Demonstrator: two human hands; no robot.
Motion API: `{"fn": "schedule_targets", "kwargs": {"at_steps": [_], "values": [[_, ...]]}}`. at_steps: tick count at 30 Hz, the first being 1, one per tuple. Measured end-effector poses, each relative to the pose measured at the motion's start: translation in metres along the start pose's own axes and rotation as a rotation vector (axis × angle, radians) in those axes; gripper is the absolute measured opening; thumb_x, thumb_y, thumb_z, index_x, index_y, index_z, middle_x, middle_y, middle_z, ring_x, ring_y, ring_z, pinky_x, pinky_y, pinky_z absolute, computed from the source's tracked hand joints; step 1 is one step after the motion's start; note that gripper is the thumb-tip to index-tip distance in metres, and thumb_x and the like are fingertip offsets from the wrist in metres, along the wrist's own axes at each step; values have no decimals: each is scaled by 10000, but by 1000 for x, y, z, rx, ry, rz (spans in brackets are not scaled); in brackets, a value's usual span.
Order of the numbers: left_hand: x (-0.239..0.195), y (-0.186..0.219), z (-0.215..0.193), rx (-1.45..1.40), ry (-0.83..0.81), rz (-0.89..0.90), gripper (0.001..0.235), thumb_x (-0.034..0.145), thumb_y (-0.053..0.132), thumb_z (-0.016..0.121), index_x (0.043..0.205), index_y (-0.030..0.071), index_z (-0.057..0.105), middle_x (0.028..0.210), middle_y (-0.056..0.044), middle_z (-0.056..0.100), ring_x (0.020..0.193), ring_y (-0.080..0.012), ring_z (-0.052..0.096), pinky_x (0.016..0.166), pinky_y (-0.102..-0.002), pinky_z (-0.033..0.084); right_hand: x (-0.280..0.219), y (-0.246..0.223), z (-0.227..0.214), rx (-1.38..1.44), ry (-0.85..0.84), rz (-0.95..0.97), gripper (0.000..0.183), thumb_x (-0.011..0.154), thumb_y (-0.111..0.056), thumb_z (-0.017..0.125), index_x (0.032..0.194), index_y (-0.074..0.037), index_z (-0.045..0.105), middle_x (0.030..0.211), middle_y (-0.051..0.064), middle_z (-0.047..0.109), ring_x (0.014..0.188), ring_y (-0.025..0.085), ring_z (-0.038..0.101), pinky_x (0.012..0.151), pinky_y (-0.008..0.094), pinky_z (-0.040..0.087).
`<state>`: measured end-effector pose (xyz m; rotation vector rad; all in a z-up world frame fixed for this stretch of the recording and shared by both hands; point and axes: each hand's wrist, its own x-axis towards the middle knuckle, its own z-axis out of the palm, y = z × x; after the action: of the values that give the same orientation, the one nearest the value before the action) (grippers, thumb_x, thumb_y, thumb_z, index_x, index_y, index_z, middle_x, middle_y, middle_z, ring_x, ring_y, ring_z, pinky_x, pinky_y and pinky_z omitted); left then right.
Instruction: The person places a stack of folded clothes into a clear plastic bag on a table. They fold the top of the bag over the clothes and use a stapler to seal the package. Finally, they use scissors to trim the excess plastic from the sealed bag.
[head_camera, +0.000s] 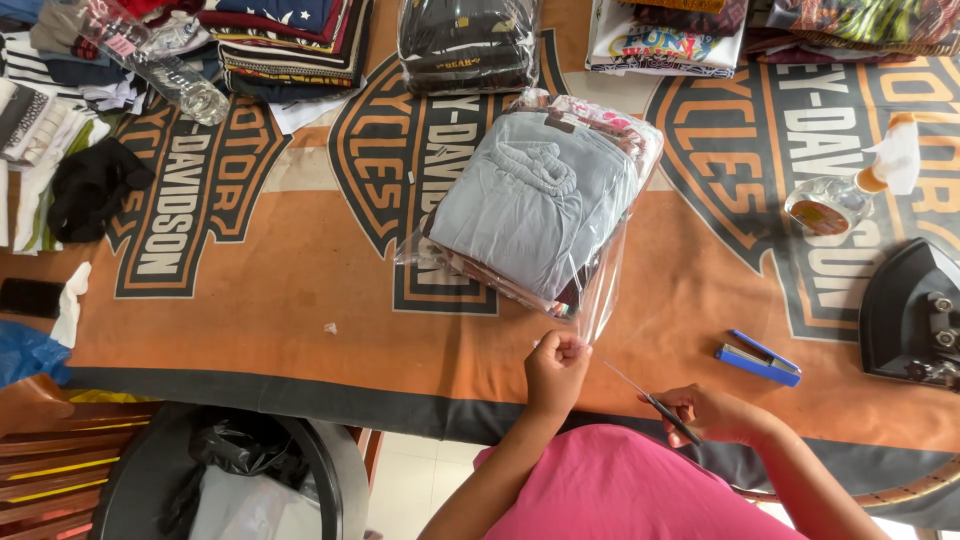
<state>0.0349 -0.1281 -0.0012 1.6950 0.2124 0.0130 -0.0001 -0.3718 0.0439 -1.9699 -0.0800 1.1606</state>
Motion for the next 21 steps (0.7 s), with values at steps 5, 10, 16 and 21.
{"fn": "schedule_targets", "kwargs": {"at_steps": [5,10,16,21], "values": [[-8,23,-18,-76,37,-91,97,879,43,727,967,40,686,824,-83,749,753,-156,779,719,-229,644,11,3,5,-146,-53,24,554,885,-154,641,1397,-360,689,728,-128,795,683,45,546,660,193,442],[-14,12,-27,-209,31,-63,77,945,74,699,957,2,724,821,-124,755,725,-169,763,583,-252,634,46,19,14,8,-65,-212,622,779,-137,770,1394,-196,701,685,-99,810,716,24,584,702,209,435],[-11,-1,-31,-243,66,-250,132,930,64,722,1045,13,765,852,-150,793,643,-95,719,509,-154,529,60,-3,12,232,-36,-351,525,588,-392,1025,997,-85,906,591,-35,750,550,47,575,500,188,418],[-10,12,-29,-399,137,-321,135,897,18,747,1012,-5,680,816,-154,761,564,-97,662,440,-154,450,80,23,22,486,-94,-316,696,603,-186,1041,1221,29,802,576,49,739,479,101,630,465,197,470]]}}
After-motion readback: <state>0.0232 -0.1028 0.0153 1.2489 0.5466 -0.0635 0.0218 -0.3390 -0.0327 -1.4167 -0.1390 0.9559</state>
